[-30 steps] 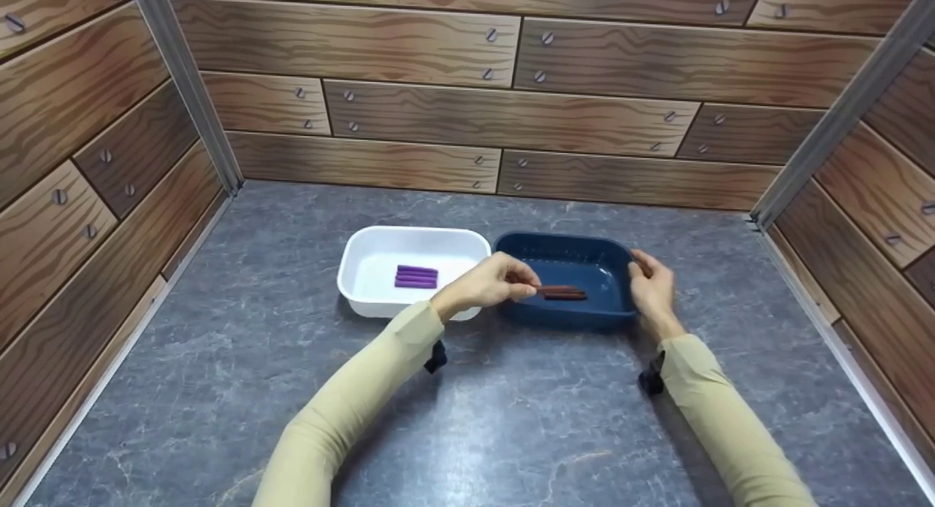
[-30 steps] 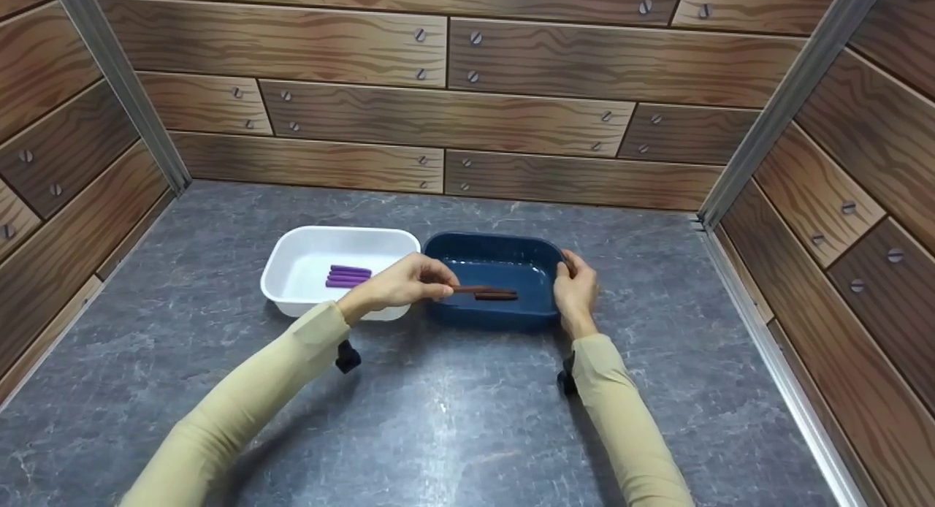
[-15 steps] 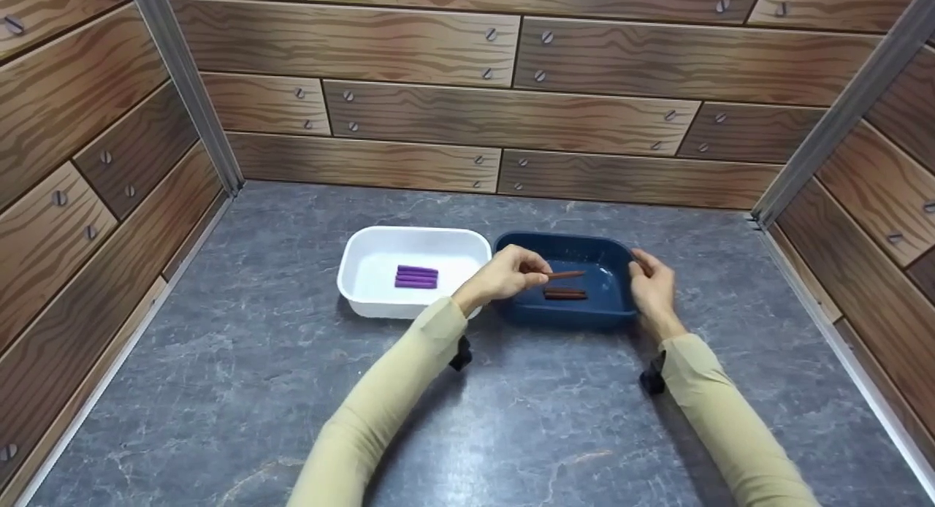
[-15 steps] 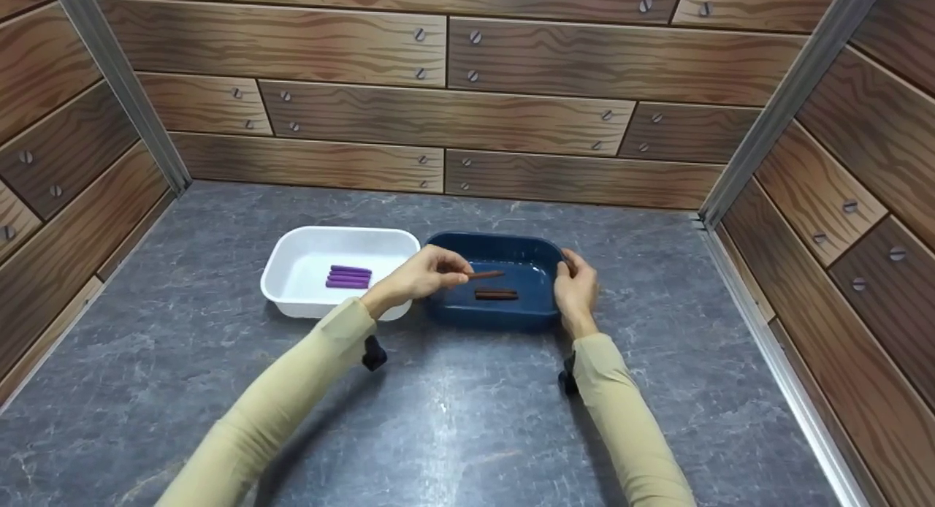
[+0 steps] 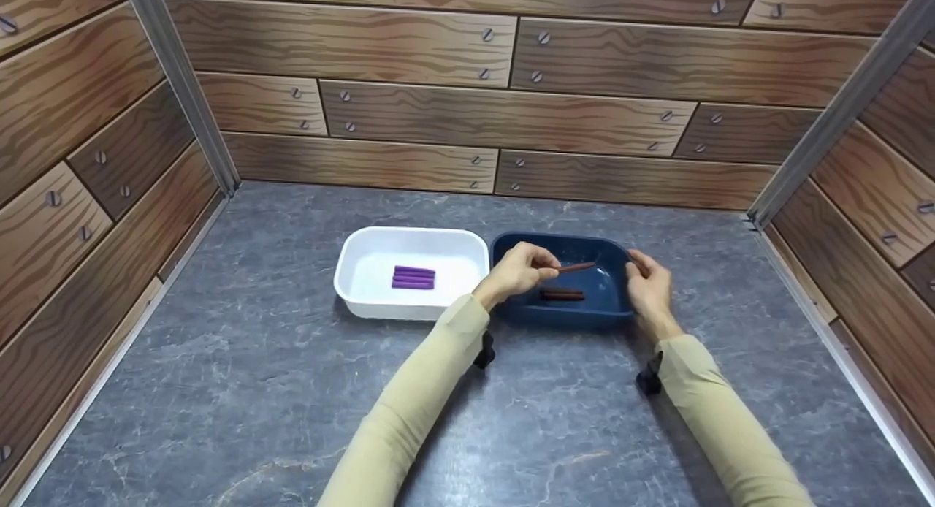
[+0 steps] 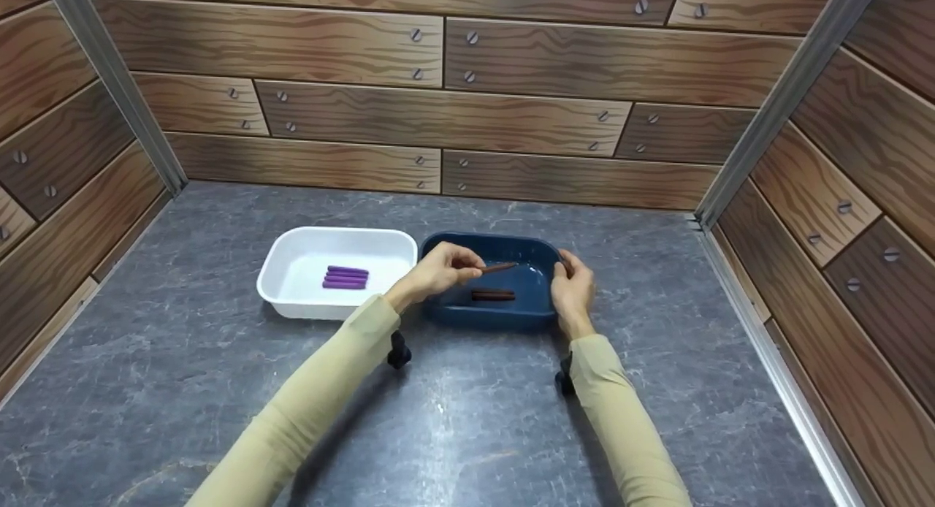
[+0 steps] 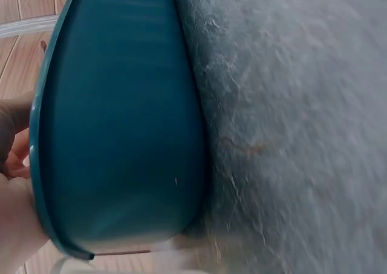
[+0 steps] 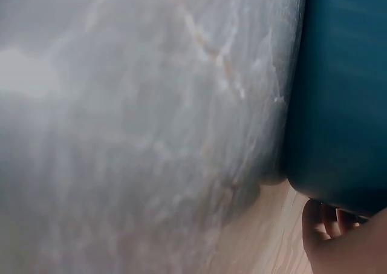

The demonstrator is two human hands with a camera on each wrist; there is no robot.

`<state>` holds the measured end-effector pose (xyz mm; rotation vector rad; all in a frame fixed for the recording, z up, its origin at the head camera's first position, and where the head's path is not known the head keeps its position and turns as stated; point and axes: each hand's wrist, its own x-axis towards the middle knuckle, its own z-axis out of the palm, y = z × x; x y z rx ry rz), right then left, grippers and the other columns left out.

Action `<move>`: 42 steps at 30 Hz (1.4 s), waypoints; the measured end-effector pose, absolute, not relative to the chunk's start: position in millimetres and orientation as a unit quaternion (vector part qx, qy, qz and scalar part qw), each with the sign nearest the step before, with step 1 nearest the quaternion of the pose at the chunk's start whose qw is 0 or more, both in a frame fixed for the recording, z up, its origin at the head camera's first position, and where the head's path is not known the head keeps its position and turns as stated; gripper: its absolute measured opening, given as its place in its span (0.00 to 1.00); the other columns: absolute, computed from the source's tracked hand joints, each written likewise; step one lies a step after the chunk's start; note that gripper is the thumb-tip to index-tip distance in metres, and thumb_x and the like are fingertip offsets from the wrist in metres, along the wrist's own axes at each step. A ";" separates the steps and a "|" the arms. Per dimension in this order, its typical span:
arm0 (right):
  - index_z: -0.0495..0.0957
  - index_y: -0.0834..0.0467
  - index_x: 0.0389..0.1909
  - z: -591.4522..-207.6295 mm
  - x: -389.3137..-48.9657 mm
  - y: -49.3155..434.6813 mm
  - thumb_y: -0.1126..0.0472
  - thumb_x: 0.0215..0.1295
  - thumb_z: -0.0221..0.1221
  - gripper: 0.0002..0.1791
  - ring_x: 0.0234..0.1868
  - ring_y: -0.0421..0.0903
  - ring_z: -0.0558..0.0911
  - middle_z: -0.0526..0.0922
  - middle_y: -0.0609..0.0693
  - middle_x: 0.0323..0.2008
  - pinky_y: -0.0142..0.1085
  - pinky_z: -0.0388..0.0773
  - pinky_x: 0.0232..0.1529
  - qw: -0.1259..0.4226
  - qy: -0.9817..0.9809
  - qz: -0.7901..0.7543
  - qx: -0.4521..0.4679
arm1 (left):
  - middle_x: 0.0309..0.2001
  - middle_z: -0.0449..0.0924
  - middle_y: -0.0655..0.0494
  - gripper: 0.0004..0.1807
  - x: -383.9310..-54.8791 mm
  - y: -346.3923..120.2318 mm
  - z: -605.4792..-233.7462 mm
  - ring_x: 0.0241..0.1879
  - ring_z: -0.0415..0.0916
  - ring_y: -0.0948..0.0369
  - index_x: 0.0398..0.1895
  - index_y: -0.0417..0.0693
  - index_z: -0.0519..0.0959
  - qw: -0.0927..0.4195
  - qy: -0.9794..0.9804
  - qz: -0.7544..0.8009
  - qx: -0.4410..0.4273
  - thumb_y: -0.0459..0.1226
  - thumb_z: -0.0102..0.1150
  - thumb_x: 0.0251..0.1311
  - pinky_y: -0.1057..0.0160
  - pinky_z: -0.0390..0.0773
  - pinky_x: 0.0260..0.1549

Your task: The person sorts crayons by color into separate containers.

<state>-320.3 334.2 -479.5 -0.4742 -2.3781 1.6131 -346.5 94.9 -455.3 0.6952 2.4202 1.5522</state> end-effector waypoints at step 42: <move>0.64 0.60 0.71 -481.4 -319.6 332.1 0.63 0.77 0.43 0.24 0.66 0.52 0.70 0.70 0.61 0.67 0.42 0.68 0.65 0.122 -0.813 0.548 -0.156 | 0.44 0.87 0.53 0.05 -363.9 117.2 -472.5 0.45 0.79 0.59 0.33 0.46 0.89 0.118 0.907 0.381 0.138 0.31 0.65 0.57 0.64 0.78 0.48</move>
